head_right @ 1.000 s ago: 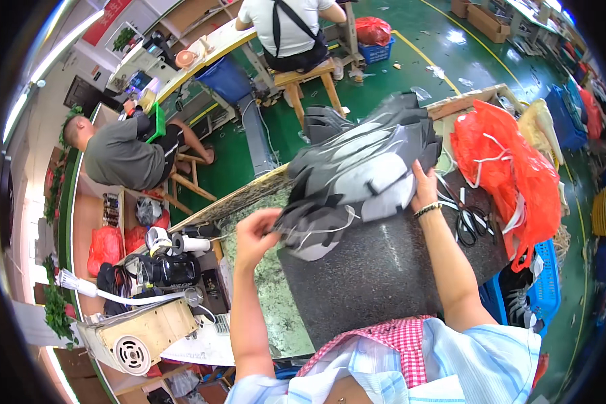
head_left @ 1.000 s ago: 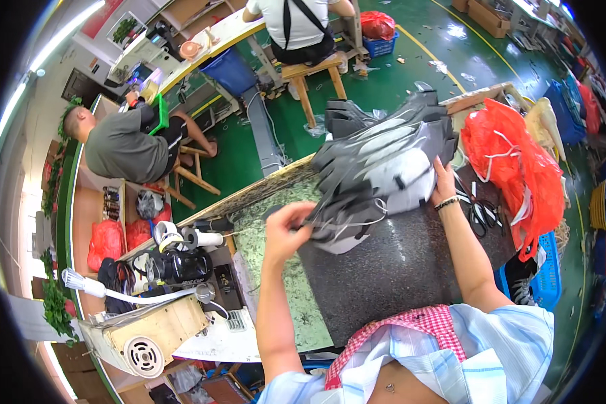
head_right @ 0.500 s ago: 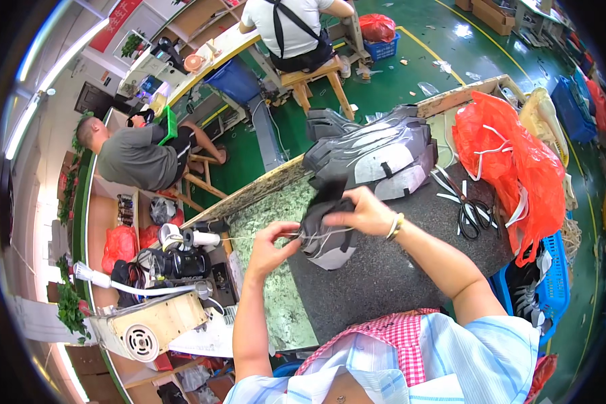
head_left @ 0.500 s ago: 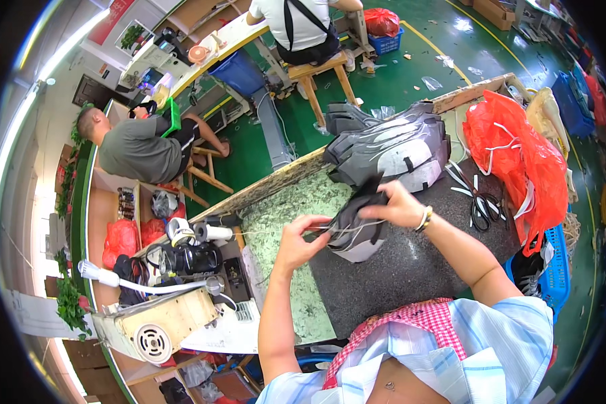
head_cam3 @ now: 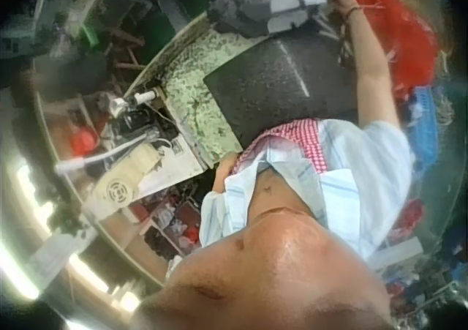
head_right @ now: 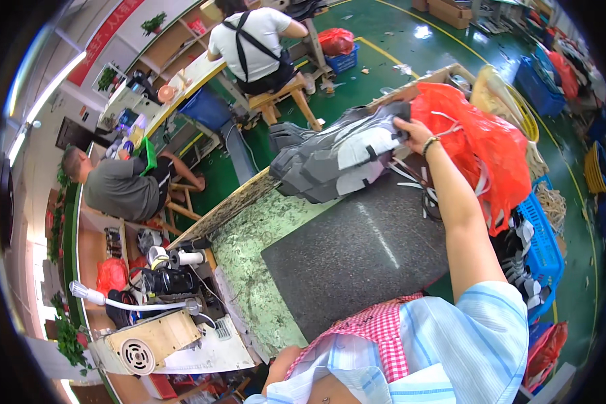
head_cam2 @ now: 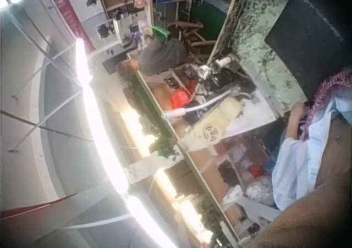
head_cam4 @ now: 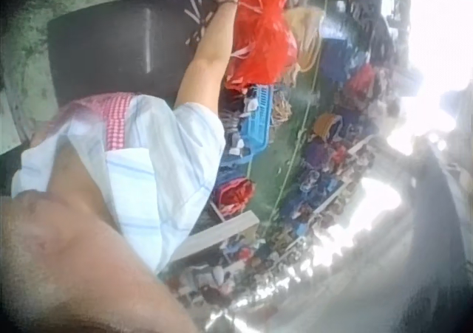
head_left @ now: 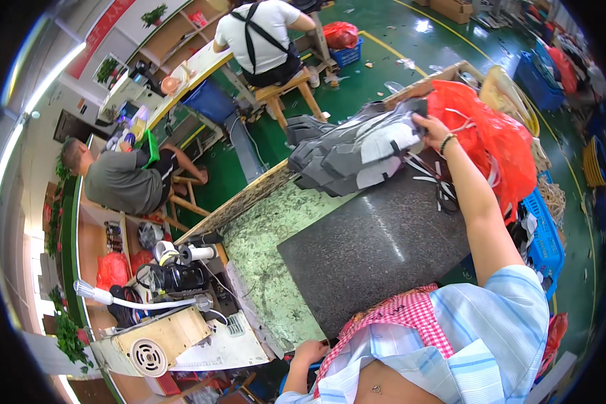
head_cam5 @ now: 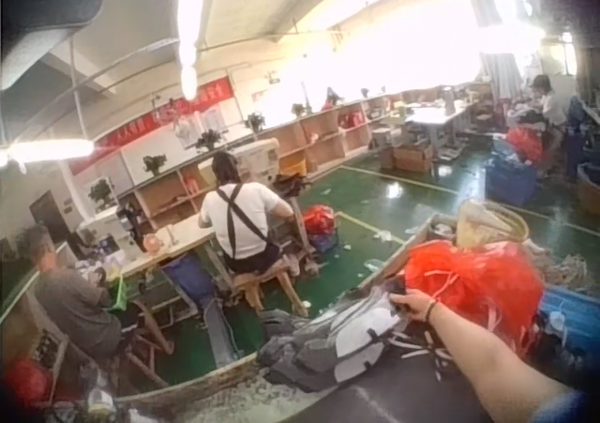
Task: The person organizes shoe parts into plastic baskets, arranges a stack of shoe pieces on the workbench, and cuts connecting threads between the pieces using scissors before placing the separated parts into a basket.
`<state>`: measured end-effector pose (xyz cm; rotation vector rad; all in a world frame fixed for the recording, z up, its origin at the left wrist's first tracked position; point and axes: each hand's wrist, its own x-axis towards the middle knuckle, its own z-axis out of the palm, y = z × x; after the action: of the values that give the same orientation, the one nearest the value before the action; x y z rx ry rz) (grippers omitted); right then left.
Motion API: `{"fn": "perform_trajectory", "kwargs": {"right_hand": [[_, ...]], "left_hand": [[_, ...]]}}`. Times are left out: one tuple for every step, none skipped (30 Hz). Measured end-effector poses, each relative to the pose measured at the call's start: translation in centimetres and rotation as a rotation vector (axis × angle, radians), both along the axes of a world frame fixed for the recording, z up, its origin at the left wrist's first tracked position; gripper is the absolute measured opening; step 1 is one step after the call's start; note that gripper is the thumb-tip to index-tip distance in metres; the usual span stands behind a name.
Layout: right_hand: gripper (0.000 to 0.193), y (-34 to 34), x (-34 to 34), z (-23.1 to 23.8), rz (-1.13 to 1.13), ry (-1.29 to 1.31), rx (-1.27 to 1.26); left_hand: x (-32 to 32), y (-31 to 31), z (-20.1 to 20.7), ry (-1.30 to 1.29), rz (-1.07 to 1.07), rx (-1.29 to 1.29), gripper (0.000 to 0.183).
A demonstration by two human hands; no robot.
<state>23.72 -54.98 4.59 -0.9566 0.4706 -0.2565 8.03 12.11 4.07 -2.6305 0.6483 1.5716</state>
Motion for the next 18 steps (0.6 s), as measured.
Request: {"fn": "perform_trajectory", "kwargs": {"right_hand": [[0.041,-0.9,-1.3,-1.4,-0.057,0.151,-0.117],[0.052,-1.4,-2.1,-3.4,-0.397,0.293,-0.195],[0.052,-2.5,-3.7,-4.5,-0.497,0.425,-0.397],[0.067,-0.4,-5.0,-2.5,-0.379,0.381,-0.38],[0.051,0.2,-7.1,-3.9,-0.479,0.296,-0.68],[0.029,5.1,-8.4,0.2,-0.172,0.392,-0.754],[0.018,7.6,-11.1,-1.1,-0.325,0.065,-1.189],[0.022,11.0,-13.6,-0.2,-0.103,0.039,-1.036],[0.025,14.0,-16.8,1.5,0.048,0.031,-1.041],[0.026,15.5,-20.8,2.0,0.206,0.08,-0.864],[0.027,16.3,-24.2,2.1,0.357,0.108,-0.669],[0.027,16.4,-27.8,1.8,0.293,0.141,-0.662],[0.028,16.5,-32.0,1.5,0.17,0.226,-0.642],[0.029,16.6,-36.0,1.1,0.053,0.302,-0.619],[0.031,16.0,-39.9,0.1,-0.106,0.379,-0.591],[0.03,15.1,-43.5,-0.6,-0.267,0.419,-0.452],[0.029,14.2,-46.5,-1.1,-0.44,0.503,-0.32],[0.029,13.1,-49.4,-2.4,-0.621,0.566,-0.282]], "left_hand": [[-0.7,0.6,-0.2,-0.002,-0.036,-0.002,0.037],[-1.2,0.9,-0.1,-0.085,-0.007,-0.042,0.036],[-1.0,0.8,0.4,-0.161,0.01,-0.085,0.035],[-0.4,-0.8,2.2,-0.191,0.014,-0.087,0.031],[0.5,-0.7,1.2,-0.18,-0.073,-0.103,0.031],[0.8,0.6,-0.7,-0.271,-0.077,-0.193,0.028],[2.2,0.4,-1.9,-0.346,-0.127,-0.318,0.025],[3.4,-0.5,-1.8,-0.413,-0.251,-0.193,0.02],[4.9,-2.9,-0.4,-0.389,-0.335,-0.216,0.02],[6.3,-6.7,2.1,-0.436,-0.443,-0.128,0.019],[7.3,-10.4,4.3,-0.492,-0.543,-0.038,0.018],[7.9,-13.6,5.7,-0.557,-0.634,-0.121,0.016],[8.4,-17.0,6.5,-0.619,-0.715,-0.211,0.014],[8.7,-20.0,6.7,-0.625,-0.758,-0.398,0.014],[8.5,-23.0,6.9,-0.622,-0.791,-0.585,0.014],[7.7,-26.0,7.4,-0.602,-0.812,-0.688,0.014],[6.6,-28.9,8.0,-0.579,-0.828,-0.783,0.016],[5.1,-31.6,8.4,-0.57,-0.859,-0.787,0.016]]}}
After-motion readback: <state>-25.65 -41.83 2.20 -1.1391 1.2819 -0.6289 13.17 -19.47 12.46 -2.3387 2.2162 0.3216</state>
